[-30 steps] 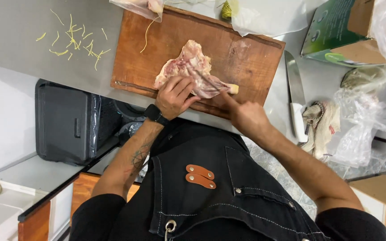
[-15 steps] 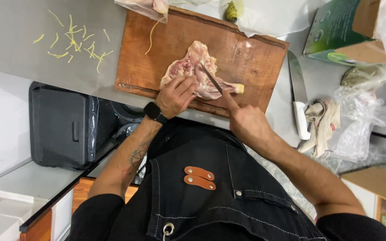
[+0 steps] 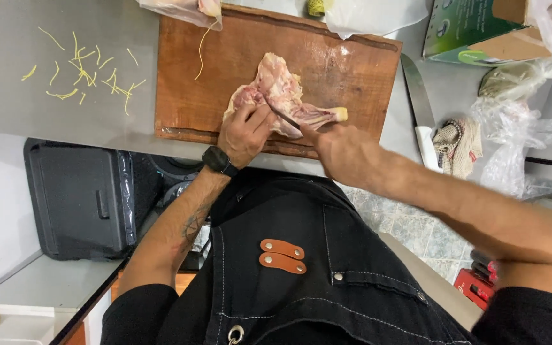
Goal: A person is deboning a chicken leg on a wooden cutting board using a sharp knife.
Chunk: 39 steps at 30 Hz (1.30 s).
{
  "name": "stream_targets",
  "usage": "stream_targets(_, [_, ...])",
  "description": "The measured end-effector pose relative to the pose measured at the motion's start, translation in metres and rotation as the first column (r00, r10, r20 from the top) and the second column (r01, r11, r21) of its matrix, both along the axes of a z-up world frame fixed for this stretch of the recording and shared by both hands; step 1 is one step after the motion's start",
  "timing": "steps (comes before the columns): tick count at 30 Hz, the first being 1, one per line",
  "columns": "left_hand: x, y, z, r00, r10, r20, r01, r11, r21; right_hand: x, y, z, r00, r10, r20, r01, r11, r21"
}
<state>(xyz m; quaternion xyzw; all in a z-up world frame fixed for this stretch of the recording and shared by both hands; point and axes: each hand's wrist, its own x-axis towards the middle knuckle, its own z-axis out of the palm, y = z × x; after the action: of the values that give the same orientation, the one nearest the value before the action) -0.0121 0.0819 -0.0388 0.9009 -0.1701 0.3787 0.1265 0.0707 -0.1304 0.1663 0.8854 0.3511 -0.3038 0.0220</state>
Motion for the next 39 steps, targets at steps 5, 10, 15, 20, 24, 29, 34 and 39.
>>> stream_targets(5, [-0.001, 0.002, -0.002, 1.000, -0.001, 0.030, 0.000, 1.000, 0.023, 0.025, 0.007, 0.018, 0.919, 0.393, 0.042, -0.382, 0.910, -0.159])
stream_targets(10, [-0.001, -0.002, -0.001, 0.997, 0.018, 0.072, -0.019, 1.000, 0.020, 0.024, 0.003, 0.040, 0.909, 0.414, 0.043, -0.397, 0.894, -0.206])
stream_targets(15, [-0.001, 0.000, -0.002, 0.998, 0.040, 0.057, -0.043, 0.998, 0.053, 0.018, -0.005, 0.012, 0.920, 0.381, 0.089, -0.369, 0.921, -0.128])
stream_targets(20, [0.002, 0.001, 0.011, 0.995, -0.001, 0.096, -0.005, 0.998, 0.063, 0.027, -0.041, 0.006, 0.892, 0.388, 0.232, -0.396, 0.918, -0.013])
stream_targets(24, [0.001, -0.001, 0.013, 0.998, -0.022, 0.058, 0.016, 0.995, 0.100, 0.033, -0.060, 0.015, 0.924, 0.338, 0.178, -0.349, 0.937, 0.033])
stream_targets(29, [-0.003, 0.004, 0.009, 0.998, 0.006, 0.063, -0.016, 0.986, 0.166, 0.022, -0.072, -0.030, 0.911, 0.395, 0.117, -0.398, 0.918, -0.001])
stream_targets(34, [-0.008, -0.001, 0.014, 0.999, 0.032, 0.018, -0.035, 0.977, 0.210, 0.020, -0.095, -0.021, 0.869, 0.461, 0.181, -0.460, 0.886, -0.049])
stream_targets(39, [-0.009, -0.048, 0.052, 0.975, 0.117, -0.187, -0.137, 0.986, -0.098, 0.033, -0.106, -0.042, 0.890, 0.427, 0.159, -0.439, 0.897, 0.046])
